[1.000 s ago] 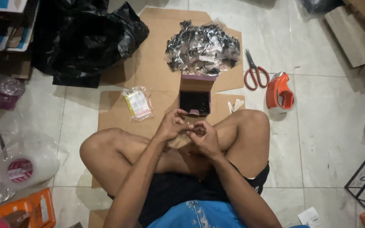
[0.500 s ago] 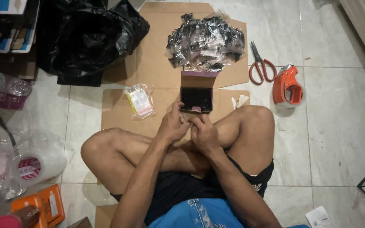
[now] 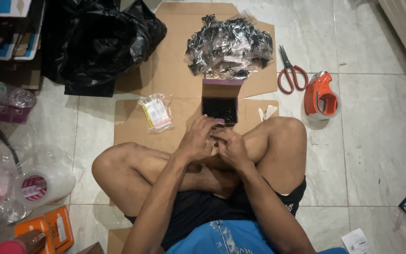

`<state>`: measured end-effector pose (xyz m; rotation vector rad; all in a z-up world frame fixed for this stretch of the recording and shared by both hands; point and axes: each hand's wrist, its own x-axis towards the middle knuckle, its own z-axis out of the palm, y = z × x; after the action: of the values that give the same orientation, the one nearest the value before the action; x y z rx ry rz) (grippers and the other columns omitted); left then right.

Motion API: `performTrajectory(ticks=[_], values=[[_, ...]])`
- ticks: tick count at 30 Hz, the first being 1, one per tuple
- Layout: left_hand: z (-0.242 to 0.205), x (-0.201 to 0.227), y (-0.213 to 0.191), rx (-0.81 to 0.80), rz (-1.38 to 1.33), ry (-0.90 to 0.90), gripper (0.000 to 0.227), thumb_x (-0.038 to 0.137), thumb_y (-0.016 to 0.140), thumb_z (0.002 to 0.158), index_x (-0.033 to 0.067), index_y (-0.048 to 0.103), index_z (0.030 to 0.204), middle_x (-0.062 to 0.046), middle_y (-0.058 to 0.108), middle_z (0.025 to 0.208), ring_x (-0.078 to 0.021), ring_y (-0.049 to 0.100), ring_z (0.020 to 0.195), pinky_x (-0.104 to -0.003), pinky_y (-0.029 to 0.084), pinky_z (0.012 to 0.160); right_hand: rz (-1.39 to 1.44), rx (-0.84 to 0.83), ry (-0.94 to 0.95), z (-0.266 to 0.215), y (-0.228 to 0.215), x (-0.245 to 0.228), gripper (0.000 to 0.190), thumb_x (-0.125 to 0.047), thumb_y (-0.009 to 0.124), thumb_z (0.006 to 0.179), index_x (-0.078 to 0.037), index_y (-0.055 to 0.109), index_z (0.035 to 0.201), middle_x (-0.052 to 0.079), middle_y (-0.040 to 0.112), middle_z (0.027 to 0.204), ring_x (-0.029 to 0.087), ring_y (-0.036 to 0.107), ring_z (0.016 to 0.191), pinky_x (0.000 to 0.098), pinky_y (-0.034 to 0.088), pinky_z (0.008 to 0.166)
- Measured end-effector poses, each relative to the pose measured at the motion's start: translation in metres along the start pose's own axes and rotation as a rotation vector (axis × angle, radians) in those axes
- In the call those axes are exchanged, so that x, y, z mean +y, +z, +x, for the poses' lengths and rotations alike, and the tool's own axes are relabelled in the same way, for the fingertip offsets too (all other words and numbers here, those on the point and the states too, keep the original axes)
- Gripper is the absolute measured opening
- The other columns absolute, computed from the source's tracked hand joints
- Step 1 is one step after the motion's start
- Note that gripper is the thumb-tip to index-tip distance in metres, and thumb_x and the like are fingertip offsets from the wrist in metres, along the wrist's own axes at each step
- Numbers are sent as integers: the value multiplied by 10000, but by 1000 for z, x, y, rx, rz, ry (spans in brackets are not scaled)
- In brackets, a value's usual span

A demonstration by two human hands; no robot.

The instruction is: The person places small objects into plastic bags and then puts them into a small cardboard box.

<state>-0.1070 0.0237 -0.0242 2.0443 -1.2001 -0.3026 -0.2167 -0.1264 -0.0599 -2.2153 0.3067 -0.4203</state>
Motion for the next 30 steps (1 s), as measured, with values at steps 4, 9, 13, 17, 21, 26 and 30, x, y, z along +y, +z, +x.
performTrajectory(ticks=[4, 9, 13, 17, 21, 26, 30], values=[[-8, -39, 32, -132, 133, -53, 723, 265, 818, 721, 186, 678, 1426, -111, 745, 1282, -388, 548, 1536, -702, 378, 1264, 107, 50, 21, -1, 0, 1, 249, -39, 725, 927, -169, 914, 1025, 167, 818, 890, 404, 824, 897, 461, 665, 778], [-5, -52, 42, -146, 228, -78, 627, 275, 818, 794, 217, 669, 1401, -58, 758, 1246, -317, 604, 1470, -681, 355, 1258, 126, 65, 43, 0, -5, -4, 231, -105, 874, 888, -127, 915, 1114, 183, 855, 954, 411, 836, 930, 487, 663, 778], [-3, -41, 36, -244, 263, -145, 561, 270, 771, 875, 198, 669, 1421, -70, 764, 1318, -301, 604, 1494, -683, 324, 1297, 121, 43, 167, 0, -8, -13, 269, -120, 895, 898, -143, 905, 1167, 162, 869, 1001, 356, 852, 917, 450, 675, 731], [-2, -41, 37, -250, 270, -183, 270, 185, 705, 968, 178, 726, 1237, -52, 812, 1134, -260, 735, 1314, -644, 338, 1313, 315, 67, 317, -5, -6, -7, 230, 10, 801, 978, -32, 781, 1203, 224, 856, 977, 317, 851, 783, 392, 684, 641], [0, -42, 33, -245, 185, -255, 166, 168, 700, 1026, 173, 739, 1187, -39, 823, 1085, -247, 776, 1250, -571, 378, 1321, 255, 126, 274, -6, -11, -6, 176, 94, 712, 1002, -18, 690, 1136, 218, 820, 947, 324, 844, 732, 410, 683, 587], [2, -36, 13, -286, 108, -302, 319, 111, 747, 1001, 94, 738, 1319, -142, 835, 1190, -337, 771, 1293, -581, 330, 1348, 115, 148, -1, -6, -15, -10, 171, -34, 842, 952, -127, 867, 1093, 158, 834, 1127, 409, 832, 1036, 475, 692, 794], [5, -21, 3, -308, 99, -281, 318, 103, 760, 988, 102, 747, 1305, -129, 845, 1173, -333, 773, 1282, -583, 323, 1348, 92, 95, -34, -2, -18, -21, 211, 14, 793, 975, -122, 905, 1092, 159, 843, 1155, 416, 828, 1065, 478, 688, 854]])
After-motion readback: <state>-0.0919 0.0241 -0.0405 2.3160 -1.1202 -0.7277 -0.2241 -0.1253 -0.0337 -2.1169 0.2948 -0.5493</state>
